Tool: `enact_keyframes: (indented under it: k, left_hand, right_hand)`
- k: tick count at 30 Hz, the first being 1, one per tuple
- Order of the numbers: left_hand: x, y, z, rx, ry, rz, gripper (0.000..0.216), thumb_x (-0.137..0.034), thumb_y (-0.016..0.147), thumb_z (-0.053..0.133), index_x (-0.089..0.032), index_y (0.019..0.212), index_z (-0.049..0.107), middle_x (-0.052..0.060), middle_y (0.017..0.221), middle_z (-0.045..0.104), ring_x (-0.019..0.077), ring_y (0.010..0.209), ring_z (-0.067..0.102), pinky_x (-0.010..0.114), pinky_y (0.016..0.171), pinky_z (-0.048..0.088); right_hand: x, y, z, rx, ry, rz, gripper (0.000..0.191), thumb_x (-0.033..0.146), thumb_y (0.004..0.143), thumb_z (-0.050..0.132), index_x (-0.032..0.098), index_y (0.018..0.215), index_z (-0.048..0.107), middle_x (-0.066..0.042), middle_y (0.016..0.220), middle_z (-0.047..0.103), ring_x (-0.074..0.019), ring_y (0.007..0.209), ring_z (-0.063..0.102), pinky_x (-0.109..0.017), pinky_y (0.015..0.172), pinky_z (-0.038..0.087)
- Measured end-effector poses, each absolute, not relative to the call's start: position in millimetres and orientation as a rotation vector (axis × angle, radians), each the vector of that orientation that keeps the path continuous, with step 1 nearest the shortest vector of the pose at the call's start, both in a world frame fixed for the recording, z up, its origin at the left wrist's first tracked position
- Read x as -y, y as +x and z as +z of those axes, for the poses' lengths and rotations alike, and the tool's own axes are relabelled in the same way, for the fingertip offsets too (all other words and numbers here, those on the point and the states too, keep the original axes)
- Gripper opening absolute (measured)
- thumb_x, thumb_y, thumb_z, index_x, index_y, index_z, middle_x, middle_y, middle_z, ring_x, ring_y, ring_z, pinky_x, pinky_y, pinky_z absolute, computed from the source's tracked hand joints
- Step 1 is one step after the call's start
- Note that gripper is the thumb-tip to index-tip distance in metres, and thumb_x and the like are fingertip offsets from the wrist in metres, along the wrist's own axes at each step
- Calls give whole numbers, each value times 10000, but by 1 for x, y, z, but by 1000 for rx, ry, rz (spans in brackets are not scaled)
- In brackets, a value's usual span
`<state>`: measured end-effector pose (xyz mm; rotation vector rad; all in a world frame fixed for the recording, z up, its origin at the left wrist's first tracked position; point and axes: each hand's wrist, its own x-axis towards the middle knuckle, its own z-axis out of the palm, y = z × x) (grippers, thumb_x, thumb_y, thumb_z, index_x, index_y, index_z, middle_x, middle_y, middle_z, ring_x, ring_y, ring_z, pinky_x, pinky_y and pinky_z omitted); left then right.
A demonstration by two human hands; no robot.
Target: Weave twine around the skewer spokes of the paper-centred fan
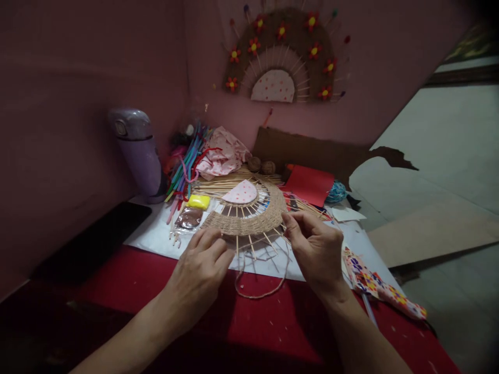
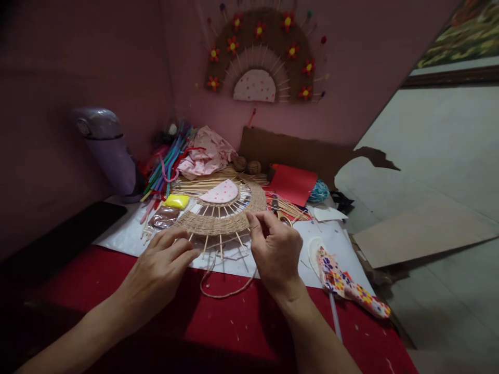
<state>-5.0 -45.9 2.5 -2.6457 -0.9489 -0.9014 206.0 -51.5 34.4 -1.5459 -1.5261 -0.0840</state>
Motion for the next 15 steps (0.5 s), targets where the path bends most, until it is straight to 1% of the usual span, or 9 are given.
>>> enact_keyframes:
  k: [1,3,9,12,15]
  left_hand:
    - [47,-5,4,942,-2649,-900,212,-73,847,426,-116,800,629,78,733,577,256,946,474,403,829,401]
    - [52,-4,6,942,-2654,-887,212,-87,854,426,-119,783,624,71,723,563,246,902,473,394,797,402]
    - [62,-7,4,891,-2730,-790,177,-112,863,434,-122,883,609,51,731,548,199,745,453,353,681,387]
    - [64,-12,4,895,-2718,-740,176,-103,860,427,-124,870,601,41,699,528,187,683,430,349,636,363]
    - [69,-15,5,906,-2675,-743,180,-93,856,417,-125,857,595,41,694,523,192,679,429,347,617,345]
  right_hand:
    - [51,205,34,1548,-1535,-78,231,376,837,534,192,753,647,-1,577,604,-120,519,532,-236,530,370]
    - [52,203,33,1620,-1501,-54,210,356,840,535,196,759,644,-2,608,622,-118,539,543,-235,535,368]
    - [54,196,29,1830,-1455,-62,165,290,858,519,212,770,634,13,682,653,-112,587,560,-239,556,361]
    - [54,196,27,1935,-1491,-63,127,249,850,523,210,792,630,1,741,650,-131,664,570,-253,607,376]
    - [54,196,27,2082,-1518,-62,99,181,820,534,199,793,627,-25,790,621,-161,757,557,-272,654,384]
